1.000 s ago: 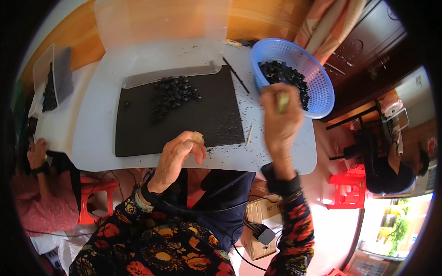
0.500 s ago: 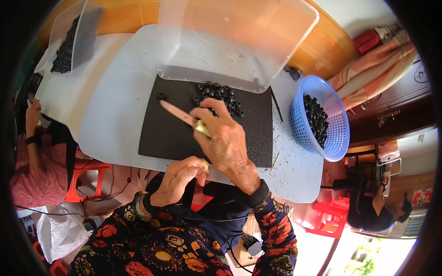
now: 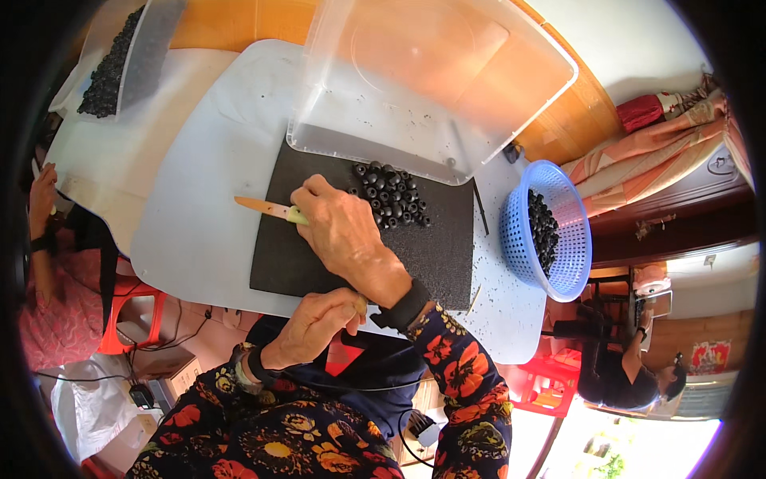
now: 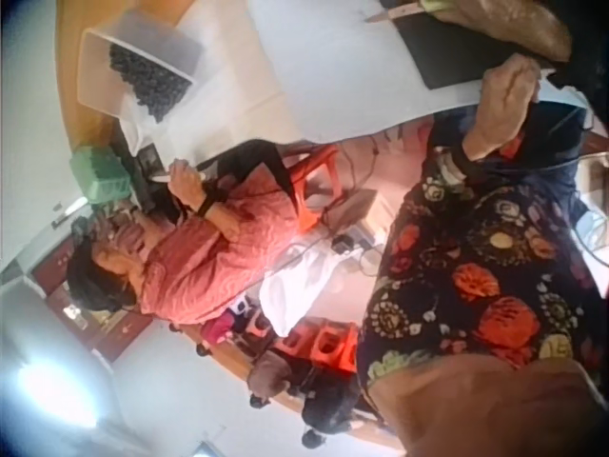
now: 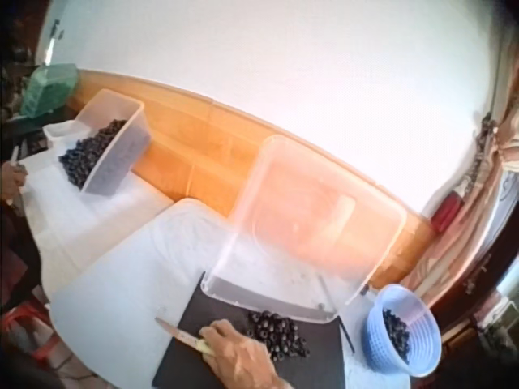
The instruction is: The person is using a knife and a small stick to remove pits from small black fruits on a board.
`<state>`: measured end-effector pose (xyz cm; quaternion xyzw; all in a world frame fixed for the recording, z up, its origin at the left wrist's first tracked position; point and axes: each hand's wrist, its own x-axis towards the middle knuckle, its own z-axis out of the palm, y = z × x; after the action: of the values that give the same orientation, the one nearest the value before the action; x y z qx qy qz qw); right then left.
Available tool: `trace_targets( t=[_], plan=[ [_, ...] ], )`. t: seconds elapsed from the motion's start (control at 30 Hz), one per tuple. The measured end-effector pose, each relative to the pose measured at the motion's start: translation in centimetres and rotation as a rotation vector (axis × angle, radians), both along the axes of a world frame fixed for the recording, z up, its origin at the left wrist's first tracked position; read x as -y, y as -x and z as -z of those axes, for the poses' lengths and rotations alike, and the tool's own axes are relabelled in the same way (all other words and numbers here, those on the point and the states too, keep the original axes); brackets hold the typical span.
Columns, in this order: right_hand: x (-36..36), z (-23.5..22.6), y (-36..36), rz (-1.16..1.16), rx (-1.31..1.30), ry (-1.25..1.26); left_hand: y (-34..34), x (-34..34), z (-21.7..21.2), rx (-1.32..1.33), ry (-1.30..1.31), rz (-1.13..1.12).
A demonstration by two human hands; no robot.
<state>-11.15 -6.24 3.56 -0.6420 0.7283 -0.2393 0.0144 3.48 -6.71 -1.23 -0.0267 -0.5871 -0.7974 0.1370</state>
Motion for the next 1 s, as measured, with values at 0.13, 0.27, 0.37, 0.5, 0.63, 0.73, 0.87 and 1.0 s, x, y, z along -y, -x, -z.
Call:
trace_targets(
  t=[0.13, 0.27, 0.37, 0.5, 0.63, 0.73, 0.87, 1.0],
  plan=[
    [-2.8, 0.2, -0.6, 0.126, 0.043, -0.056, 0.1, 0.1, -0.2, 0.023, -0.004, 0.025],
    [-5.3, 0.7, 0.6, 0.210, 0.085, -0.015, 0.3, -0.1, -0.6, 0.039, 0.041, 0.025],
    [-6.6, 0.8, 2.0, 0.222, 0.117, 0.011, 0.3, 0.1, -0.2, 0.095, 0.024, 0.038],
    [-7.4, 1.0, 3.4, 0.297, 0.235, 0.102, 0.3, -0.4, 0.1, 0.067, 0.026, 0.012],
    [-6.2, 0.3, 2.3, 0.272, 0.174, 0.158, 0.3, -0.3, -0.1, 0.041, 0.056, -0.026],
    [-5.6, 0.4, 1.7, 0.209, 0.149, 0.141, 0.3, -0.5, -0.3, 0.049, 0.060, -0.027],
    [-5.9, 0.9, 2.5, 0.231, 0.101, 0.022, 0.5, -0.8, -0.3, 0.049, 0.080, -0.029],
    [-6.5, -1.4, 0.8, 0.373, 0.456, 0.056, 0.2, -1.1, -0.4, 0.058, 0.049, -0.088]
  ],
)
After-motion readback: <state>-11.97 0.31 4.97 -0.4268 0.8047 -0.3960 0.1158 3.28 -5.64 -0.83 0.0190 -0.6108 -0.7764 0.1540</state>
